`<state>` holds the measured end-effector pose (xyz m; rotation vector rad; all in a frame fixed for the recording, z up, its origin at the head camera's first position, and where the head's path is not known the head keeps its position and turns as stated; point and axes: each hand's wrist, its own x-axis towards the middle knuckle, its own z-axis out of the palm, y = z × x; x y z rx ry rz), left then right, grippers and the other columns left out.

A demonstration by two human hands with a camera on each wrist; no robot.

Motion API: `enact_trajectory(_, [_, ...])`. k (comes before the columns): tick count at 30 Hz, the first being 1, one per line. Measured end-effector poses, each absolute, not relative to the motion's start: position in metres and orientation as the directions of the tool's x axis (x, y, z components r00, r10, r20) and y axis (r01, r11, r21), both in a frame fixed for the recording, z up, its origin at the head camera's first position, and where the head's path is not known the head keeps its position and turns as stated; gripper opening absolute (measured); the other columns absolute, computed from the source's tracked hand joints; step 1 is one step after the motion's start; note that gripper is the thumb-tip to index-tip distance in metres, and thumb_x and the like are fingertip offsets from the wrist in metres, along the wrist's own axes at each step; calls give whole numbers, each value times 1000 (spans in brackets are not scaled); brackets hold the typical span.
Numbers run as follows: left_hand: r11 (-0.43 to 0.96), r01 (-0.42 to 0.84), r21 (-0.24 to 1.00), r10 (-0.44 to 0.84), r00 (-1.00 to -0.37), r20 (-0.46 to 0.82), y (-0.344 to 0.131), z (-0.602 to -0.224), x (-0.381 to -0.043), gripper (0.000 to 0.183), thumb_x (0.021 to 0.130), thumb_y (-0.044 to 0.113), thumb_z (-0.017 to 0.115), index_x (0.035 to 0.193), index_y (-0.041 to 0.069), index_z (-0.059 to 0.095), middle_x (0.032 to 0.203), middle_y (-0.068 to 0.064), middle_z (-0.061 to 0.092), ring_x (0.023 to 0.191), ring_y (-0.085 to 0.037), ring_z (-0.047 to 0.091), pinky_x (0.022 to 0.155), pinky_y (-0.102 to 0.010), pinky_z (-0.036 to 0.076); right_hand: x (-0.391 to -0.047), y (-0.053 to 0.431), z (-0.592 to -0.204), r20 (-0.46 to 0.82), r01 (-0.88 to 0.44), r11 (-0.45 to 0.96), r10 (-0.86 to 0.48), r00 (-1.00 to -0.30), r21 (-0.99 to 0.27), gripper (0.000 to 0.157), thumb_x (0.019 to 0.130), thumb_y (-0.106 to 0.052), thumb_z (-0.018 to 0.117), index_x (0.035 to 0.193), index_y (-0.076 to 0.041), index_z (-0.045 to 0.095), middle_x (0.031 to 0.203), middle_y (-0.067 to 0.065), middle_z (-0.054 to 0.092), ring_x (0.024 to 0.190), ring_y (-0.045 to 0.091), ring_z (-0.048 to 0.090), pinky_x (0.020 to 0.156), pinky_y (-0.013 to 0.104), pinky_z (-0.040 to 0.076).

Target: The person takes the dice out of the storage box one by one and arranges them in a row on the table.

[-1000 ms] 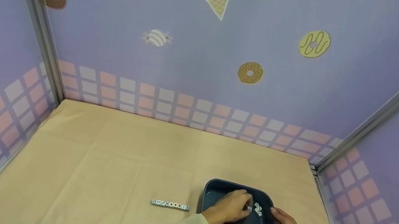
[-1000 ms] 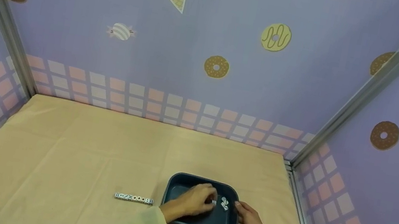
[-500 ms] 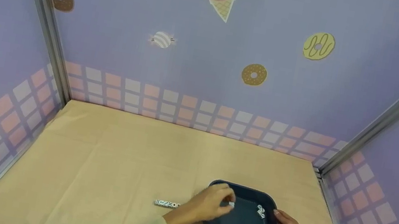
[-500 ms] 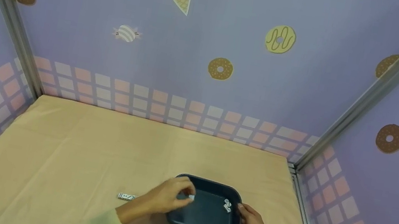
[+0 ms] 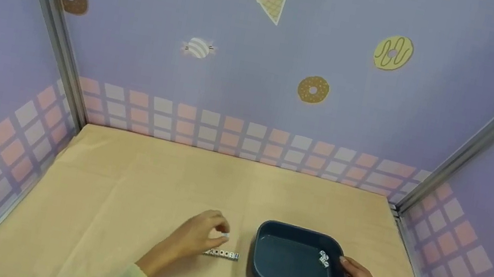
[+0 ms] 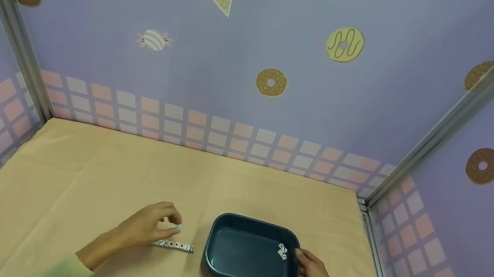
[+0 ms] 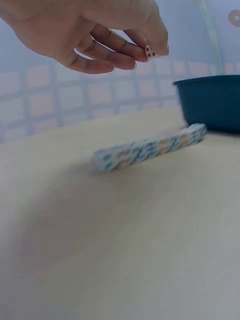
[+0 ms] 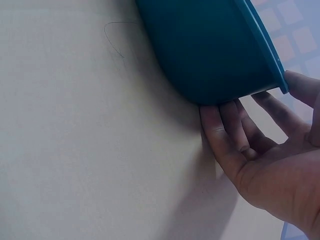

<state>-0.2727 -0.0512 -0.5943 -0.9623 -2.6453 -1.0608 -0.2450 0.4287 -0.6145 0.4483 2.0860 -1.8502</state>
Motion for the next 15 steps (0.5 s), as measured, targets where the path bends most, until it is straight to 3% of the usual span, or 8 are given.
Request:
enact_trajectory(7, [636, 488, 598, 433, -867, 246, -97, -611, -263, 13, 98, 19, 78, 109, 15, 73, 107, 7, 65, 102, -16, 64, 89, -35, 58, -245, 428, -614, -434, 435, 142, 38, -900, -889, 59, 110, -36, 57, 153, 3, 45, 91, 0, 45, 78, 15, 39, 68, 31, 40])
enact_trajectory(15, [671, 453, 588, 446, -879, 169, -118, -624, -256, 13, 94, 15, 82, 104, 11, 74, 103, 4, 65, 98, -19, 66, 87, -35, 59, -243, 427, -614, -440, 440, 160, 40, -897, -883, 64, 111, -38, 56, 158, 2, 41, 99, 4, 46, 87, 19, 43, 80, 39, 46])
